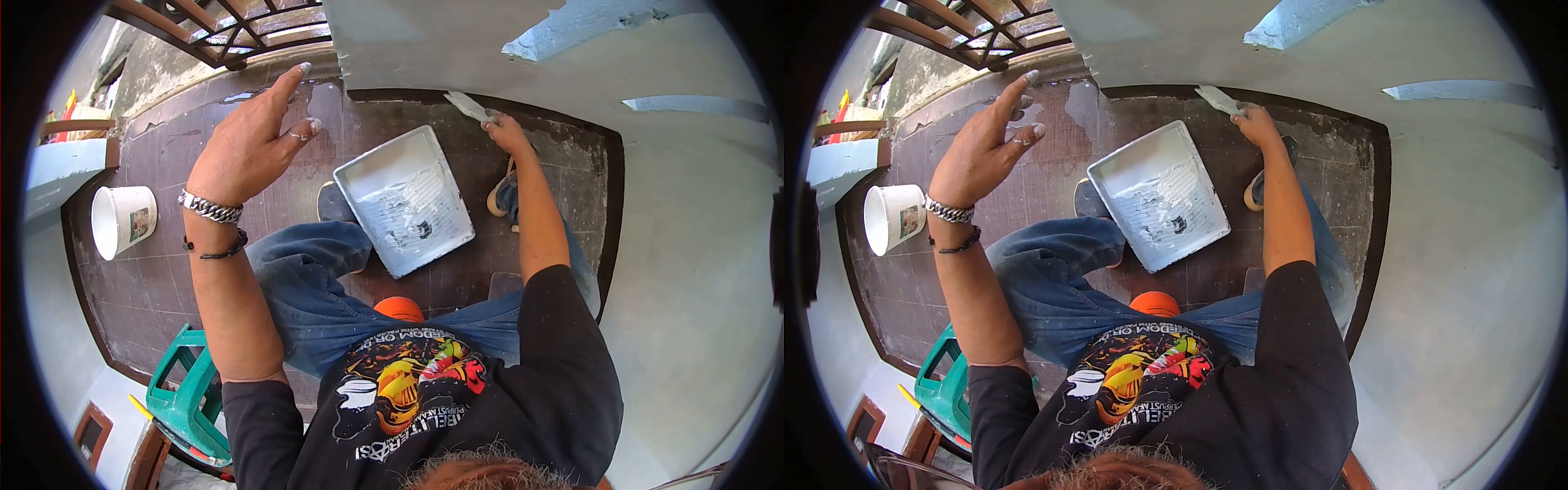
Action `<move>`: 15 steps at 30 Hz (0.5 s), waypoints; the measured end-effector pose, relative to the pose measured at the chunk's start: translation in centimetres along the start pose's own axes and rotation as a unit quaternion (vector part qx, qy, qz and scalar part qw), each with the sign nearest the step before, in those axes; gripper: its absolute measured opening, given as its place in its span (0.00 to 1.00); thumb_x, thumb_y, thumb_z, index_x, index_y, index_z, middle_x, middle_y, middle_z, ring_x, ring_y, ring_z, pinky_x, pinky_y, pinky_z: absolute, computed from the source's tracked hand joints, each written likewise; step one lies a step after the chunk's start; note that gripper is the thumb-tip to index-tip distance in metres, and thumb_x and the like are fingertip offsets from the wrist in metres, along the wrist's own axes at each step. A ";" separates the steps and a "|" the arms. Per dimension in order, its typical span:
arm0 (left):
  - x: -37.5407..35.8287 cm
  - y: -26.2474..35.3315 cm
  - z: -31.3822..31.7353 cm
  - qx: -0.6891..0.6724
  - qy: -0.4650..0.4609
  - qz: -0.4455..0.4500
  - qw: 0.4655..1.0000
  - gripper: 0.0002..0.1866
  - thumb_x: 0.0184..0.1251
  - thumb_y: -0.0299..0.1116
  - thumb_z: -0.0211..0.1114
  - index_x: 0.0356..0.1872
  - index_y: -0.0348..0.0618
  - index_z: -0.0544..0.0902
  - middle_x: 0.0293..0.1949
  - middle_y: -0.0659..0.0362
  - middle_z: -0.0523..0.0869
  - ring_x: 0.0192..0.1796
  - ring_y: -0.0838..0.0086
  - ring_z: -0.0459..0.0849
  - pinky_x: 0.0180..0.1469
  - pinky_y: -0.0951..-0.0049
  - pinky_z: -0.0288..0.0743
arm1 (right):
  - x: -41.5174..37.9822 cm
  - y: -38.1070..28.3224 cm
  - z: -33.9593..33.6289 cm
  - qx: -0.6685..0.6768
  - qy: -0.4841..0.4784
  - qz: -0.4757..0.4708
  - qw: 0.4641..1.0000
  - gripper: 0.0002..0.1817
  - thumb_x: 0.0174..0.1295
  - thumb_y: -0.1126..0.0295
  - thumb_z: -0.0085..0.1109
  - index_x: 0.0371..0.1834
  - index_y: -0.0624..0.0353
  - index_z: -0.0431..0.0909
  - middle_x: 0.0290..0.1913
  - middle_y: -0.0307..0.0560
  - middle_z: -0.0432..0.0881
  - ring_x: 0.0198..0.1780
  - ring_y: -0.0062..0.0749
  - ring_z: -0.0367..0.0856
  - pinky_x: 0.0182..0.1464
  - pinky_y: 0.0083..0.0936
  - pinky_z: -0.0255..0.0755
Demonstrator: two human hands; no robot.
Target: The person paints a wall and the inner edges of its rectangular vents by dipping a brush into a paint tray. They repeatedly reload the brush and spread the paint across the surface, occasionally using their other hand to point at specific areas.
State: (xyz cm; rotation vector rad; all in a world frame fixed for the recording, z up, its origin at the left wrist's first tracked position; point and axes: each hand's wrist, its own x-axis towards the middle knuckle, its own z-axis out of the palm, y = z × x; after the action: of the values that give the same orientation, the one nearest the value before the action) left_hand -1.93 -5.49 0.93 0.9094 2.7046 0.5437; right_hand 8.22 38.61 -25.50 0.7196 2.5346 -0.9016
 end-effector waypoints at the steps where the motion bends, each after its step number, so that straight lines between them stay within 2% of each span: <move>1: 0.1 0.1 -0.1 -0.002 -0.003 -0.001 1.000 0.34 0.67 0.42 0.65 0.71 0.44 0.64 0.54 0.40 0.82 0.59 0.50 0.81 0.58 0.57 0.75 | -0.3 -0.1 -0.1 -0.015 -0.005 -0.009 1.000 0.24 0.59 0.55 0.62 0.50 0.65 0.82 0.45 0.64 0.85 0.51 0.52 0.84 0.55 0.38 0.73; 7: 0.1 0.3 -0.2 0.000 -0.007 0.004 1.000 0.34 0.67 0.41 0.66 0.71 0.44 0.64 0.53 0.40 0.83 0.57 0.50 0.81 0.56 0.57 0.75 | -0.5 -1.0 0.0 -0.024 0.022 0.007 0.999 0.25 0.59 0.56 0.62 0.52 0.64 0.82 0.46 0.65 0.84 0.51 0.52 0.84 0.55 0.38 0.72; 10: 0.2 0.4 -0.2 0.001 -0.006 0.002 1.000 0.34 0.67 0.41 0.66 0.71 0.44 0.64 0.52 0.40 0.83 0.57 0.50 0.81 0.56 0.57 0.75 | 0.6 -0.9 0.1 -0.025 0.002 0.007 1.000 0.27 0.57 0.53 0.62 0.50 0.64 0.82 0.45 0.63 0.85 0.53 0.53 0.82 0.56 0.40 0.71; 13: 0.2 0.4 -0.1 0.001 -0.001 0.008 1.000 0.34 0.67 0.41 0.65 0.71 0.44 0.64 0.51 0.40 0.83 0.56 0.50 0.82 0.55 0.57 0.75 | 1.4 -0.7 0.7 -0.043 0.025 0.003 0.999 0.26 0.58 0.53 0.62 0.51 0.65 0.82 0.46 0.64 0.84 0.53 0.53 0.82 0.56 0.40 0.71; 15: 0.2 0.2 0.1 0.005 0.006 0.012 1.000 0.34 0.67 0.41 0.65 0.71 0.44 0.64 0.51 0.40 0.83 0.56 0.50 0.82 0.55 0.57 0.76 | 1.9 -0.6 0.5 -0.027 0.008 0.022 0.999 0.26 0.58 0.54 0.62 0.51 0.65 0.81 0.47 0.65 0.84 0.53 0.53 0.82 0.56 0.40 0.72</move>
State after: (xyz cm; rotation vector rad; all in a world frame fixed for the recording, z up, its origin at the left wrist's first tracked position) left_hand -1.95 -5.23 0.92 0.9460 2.7117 0.5428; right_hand 6.42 38.58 -26.48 0.7653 2.5368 -0.8126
